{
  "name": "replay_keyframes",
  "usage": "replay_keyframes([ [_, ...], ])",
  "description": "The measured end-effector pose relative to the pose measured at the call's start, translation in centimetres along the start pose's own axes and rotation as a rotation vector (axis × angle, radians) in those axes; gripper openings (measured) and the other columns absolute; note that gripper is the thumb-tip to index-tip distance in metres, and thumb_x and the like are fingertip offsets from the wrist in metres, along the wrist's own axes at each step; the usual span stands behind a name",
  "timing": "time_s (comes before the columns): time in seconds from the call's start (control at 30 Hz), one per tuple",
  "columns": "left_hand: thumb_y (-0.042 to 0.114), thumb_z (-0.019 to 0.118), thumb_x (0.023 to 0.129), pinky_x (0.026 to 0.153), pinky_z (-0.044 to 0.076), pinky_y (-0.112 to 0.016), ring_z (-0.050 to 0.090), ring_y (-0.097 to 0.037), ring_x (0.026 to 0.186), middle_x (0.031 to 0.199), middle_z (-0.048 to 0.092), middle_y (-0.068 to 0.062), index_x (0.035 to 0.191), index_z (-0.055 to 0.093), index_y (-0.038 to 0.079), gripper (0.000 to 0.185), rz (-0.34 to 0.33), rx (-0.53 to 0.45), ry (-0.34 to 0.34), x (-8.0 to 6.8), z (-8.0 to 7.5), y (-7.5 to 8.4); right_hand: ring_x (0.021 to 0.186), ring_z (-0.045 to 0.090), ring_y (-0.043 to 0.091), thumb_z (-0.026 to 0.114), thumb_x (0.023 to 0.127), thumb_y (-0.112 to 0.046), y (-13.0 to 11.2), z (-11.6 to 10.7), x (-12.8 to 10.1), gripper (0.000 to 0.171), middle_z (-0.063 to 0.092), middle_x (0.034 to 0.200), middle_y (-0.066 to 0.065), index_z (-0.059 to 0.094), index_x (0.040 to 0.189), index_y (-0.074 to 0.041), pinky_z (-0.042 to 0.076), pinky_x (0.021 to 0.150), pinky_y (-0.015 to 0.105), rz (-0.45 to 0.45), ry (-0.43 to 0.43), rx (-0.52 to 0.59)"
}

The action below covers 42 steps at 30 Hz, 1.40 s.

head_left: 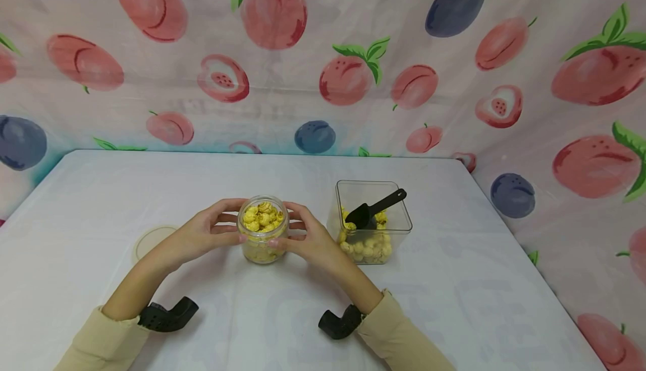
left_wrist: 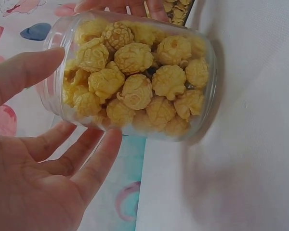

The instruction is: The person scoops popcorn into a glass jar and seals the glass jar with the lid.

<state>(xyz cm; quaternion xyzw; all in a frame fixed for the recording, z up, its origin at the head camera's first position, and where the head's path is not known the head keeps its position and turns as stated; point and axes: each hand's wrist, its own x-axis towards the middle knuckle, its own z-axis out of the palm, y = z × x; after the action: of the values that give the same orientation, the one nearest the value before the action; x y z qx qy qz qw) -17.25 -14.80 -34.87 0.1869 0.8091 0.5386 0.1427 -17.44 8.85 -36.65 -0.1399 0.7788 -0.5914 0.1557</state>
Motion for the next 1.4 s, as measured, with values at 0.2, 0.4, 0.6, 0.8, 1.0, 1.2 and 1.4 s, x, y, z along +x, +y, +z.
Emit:
replay_keyframes([
  [0.2,0.022,0.064,0.088,0.098,0.044,-0.044,0.045,-0.033,0.121,0.140,0.040,-0.014,0.139,0.036,0.007,0.061,-0.004,0.015,-0.009,-0.1,-0.1,0.0,0.118,0.050,0.025,0.072,0.082,-0.019,0.1,0.0,0.1,0.070,0.045,0.132,0.010,0.035,0.141,-0.020,0.049,0.096,0.037,0.010,0.006,0.003],
  [0.4,0.025,0.064,0.088,0.100,0.043,-0.051,0.041,-0.035,0.126,0.144,0.036,-0.010,0.140,0.035,0.012,0.061,-0.026,0.015,-0.010,-0.4,-0.7,0.2,0.118,0.050,0.025,0.072,0.082,-0.020,0.0,0.1,0.0,0.070,0.045,0.132,0.011,0.036,0.141,-0.020,0.049,0.095,0.037,0.001,0.009,-0.006],
  [0.6,0.026,0.066,0.087,0.105,0.034,-0.058,0.035,-0.041,0.130,0.145,0.035,-0.014,0.140,0.036,0.011,0.062,-0.031,0.088,0.025,-1.2,-1.8,0.7,0.117,0.049,0.026,0.072,0.082,-0.020,0.0,0.1,0.0,0.069,0.045,0.132,0.012,0.036,0.141,-0.020,0.050,0.095,0.037,-0.004,0.018,-0.014],
  [0.8,0.027,0.068,0.085,0.100,0.038,-0.059,0.042,-0.043,0.122,0.137,0.044,-0.018,0.137,0.042,0.007,0.061,0.005,0.392,0.083,-1.6,-3.0,0.3,0.117,0.050,0.026,0.072,0.082,-0.019,-0.1,0.2,-0.1,0.069,0.045,0.132,0.013,0.036,0.141,-0.020,0.050,0.094,0.037,0.001,0.022,-0.015],
  [1.0,0.031,0.072,0.080,0.094,0.038,-0.063,0.042,-0.045,0.120,0.135,0.042,-0.022,0.135,0.043,0.007,0.067,-0.085,0.543,0.069,-1.9,-4.4,-0.7,0.116,0.050,0.025,0.072,0.082,-0.020,-0.1,0.2,-0.1,0.069,0.045,0.132,0.010,0.036,0.141,-0.022,0.050,0.094,0.037,-0.004,0.020,-0.021],
  [1.2,0.031,0.075,0.076,0.094,0.037,-0.062,0.042,-0.043,0.117,0.134,0.040,-0.025,0.136,0.042,0.007,0.073,-0.168,0.621,0.029,-2.2,-5.6,-2.2,0.117,0.050,0.025,0.071,0.083,-0.020,0.0,0.2,-0.1,0.068,0.045,0.133,0.011,0.035,0.141,-0.021,0.050,0.095,0.037,-0.006,0.020,-0.026],
  [1.4,0.027,0.076,0.071,0.079,0.043,-0.063,0.036,-0.052,0.112,0.130,0.038,-0.031,0.135,0.040,0.005,0.077,-0.221,0.701,-0.024,-2.8,-6.9,-3.8,0.117,0.050,0.026,0.071,0.083,-0.020,0.0,0.2,-0.1,0.068,0.044,0.132,0.012,0.035,0.141,-0.021,0.050,0.094,0.036,0.008,0.019,-0.019],
])
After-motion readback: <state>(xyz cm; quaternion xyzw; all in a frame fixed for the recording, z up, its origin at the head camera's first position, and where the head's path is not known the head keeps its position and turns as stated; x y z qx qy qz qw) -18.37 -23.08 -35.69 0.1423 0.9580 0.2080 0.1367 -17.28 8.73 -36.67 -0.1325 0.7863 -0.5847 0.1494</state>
